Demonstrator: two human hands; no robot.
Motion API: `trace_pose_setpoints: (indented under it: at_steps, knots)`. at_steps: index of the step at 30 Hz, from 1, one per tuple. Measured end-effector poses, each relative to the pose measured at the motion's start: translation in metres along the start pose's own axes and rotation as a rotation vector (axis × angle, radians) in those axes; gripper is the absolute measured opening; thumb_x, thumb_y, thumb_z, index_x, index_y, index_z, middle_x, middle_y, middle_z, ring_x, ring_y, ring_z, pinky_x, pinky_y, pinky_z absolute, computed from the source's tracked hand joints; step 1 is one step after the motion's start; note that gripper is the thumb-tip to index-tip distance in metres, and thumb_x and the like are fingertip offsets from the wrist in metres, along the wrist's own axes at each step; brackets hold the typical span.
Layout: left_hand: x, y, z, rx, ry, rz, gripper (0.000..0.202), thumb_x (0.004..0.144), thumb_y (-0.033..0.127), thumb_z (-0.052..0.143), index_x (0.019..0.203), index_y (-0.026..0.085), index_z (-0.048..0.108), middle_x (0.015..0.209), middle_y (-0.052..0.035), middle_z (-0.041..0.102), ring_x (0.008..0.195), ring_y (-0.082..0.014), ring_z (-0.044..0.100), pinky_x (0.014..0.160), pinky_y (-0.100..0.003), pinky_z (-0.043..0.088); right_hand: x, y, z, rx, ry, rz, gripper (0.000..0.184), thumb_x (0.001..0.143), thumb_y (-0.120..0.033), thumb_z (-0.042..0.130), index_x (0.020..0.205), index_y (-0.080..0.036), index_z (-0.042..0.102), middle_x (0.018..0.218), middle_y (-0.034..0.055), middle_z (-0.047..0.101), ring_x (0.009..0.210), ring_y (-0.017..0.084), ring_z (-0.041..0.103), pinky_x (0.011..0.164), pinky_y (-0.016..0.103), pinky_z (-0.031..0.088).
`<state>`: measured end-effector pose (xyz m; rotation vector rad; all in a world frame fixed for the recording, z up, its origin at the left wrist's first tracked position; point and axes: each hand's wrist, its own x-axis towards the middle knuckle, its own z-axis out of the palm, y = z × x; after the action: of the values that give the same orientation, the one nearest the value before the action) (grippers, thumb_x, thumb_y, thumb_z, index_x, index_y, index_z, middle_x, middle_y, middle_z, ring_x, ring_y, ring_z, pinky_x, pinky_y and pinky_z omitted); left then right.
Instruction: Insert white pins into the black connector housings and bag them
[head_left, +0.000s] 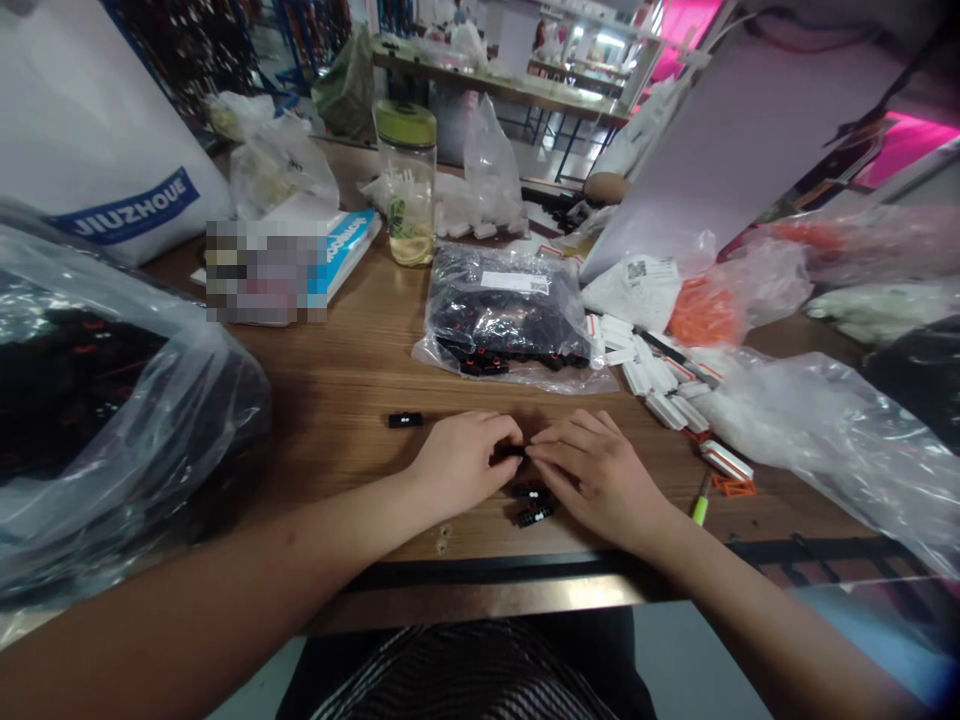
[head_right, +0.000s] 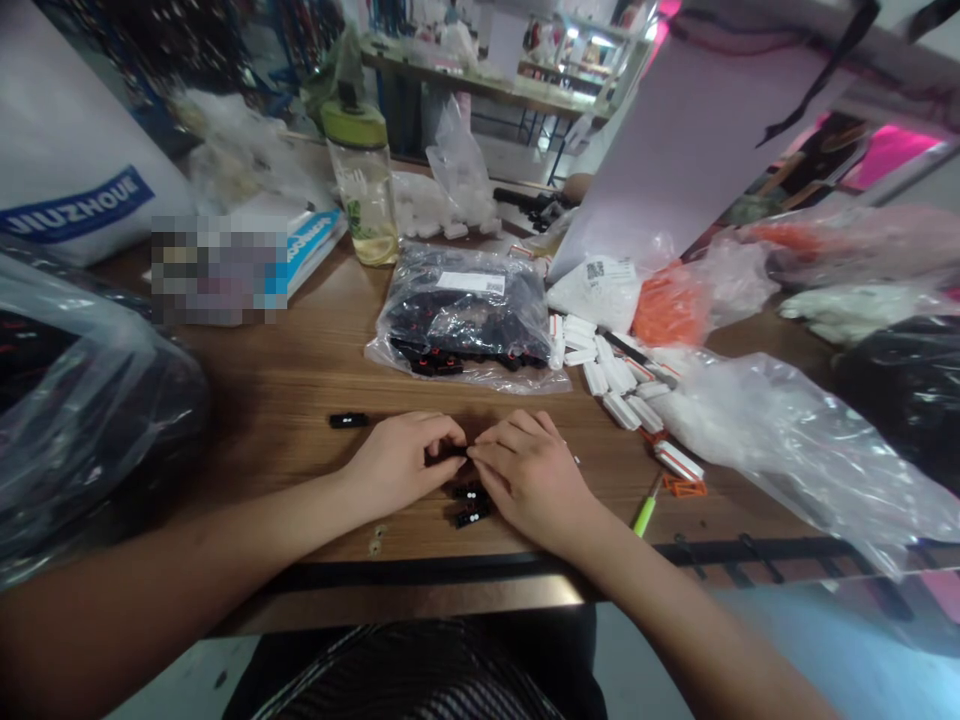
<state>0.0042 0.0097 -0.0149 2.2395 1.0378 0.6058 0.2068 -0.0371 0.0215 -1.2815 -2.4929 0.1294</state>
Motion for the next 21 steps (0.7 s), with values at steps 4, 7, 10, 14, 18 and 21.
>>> trace_pose_setpoints:
  at_steps: [4,7,10,14,18,21]
  knots:
    - [0.0,0.002,-0.002,0.0,-0.013,-0.004,0.01,0.08,0.019,0.066,0.089,0.023,0.067,0.073,0.0024,0.061,0.07,-0.0174,0.058,0.065,-0.031,0.043,0.003,-0.005,-0.003,-0.055,-0.068,0.003,0.022,0.091,-0.017,0.055,0.097,-0.021,0.076,0.101,0.0078,0.074,0.091,0.025,0.059,0.08,0.043,0.042]
    - [0.0,0.002,-0.003,-0.005,-0.012,-0.008,0.01,0.08,0.02,0.066,0.089,0.023,0.067,0.073,0.0024,0.061,0.07,-0.0171,0.058,0.066,-0.031,0.043,-0.001,0.002,-0.009,0.036,-0.039,0.043,0.025,0.09,-0.016,0.055,0.104,-0.023,0.074,0.105,0.0074,0.073,0.096,0.026,0.061,0.084,0.045,0.045]
    - [-0.001,0.0,-0.002,-0.007,-0.008,-0.011,0.008,0.082,0.023,0.066,0.09,0.023,0.067,0.074,0.0022,0.061,0.07,-0.0168,0.058,0.065,-0.031,0.043,-0.022,0.016,-0.018,0.184,0.095,0.192,0.019,0.092,-0.022,0.058,0.103,-0.025,0.073,0.103,0.0071,0.073,0.097,0.024,0.065,0.087,0.044,0.049]
    - [-0.001,-0.001,-0.001,-0.002,-0.009,-0.011,0.007,0.082,0.025,0.066,0.088,0.023,0.067,0.073,0.0015,0.061,0.068,-0.0166,0.056,0.063,-0.03,0.04,-0.064,0.03,-0.03,0.165,0.001,0.379,0.013,0.092,-0.031,0.063,0.085,-0.025,0.073,0.087,0.0046,0.072,0.082,0.021,0.066,0.077,0.04,0.052]
    - [-0.001,0.001,-0.001,0.012,-0.012,-0.004,0.006,0.081,0.024,0.066,0.088,0.022,0.067,0.072,0.0018,0.06,0.067,-0.0159,0.056,0.064,-0.03,0.04,-0.089,0.03,-0.028,0.199,-0.133,0.311,0.012,0.094,-0.031,0.062,0.094,-0.028,0.074,0.091,0.0018,0.075,0.086,0.02,0.067,0.079,0.038,0.05]
    - [0.0,0.001,-0.001,0.008,-0.01,-0.004,0.006,0.081,0.023,0.066,0.087,0.022,0.066,0.073,0.0022,0.06,0.067,-0.0152,0.055,0.063,-0.029,0.04,-0.09,0.028,-0.024,0.188,-0.158,0.294,0.014,0.095,-0.029,0.06,0.099,-0.03,0.074,0.095,0.001,0.075,0.09,0.02,0.067,0.081,0.037,0.048]
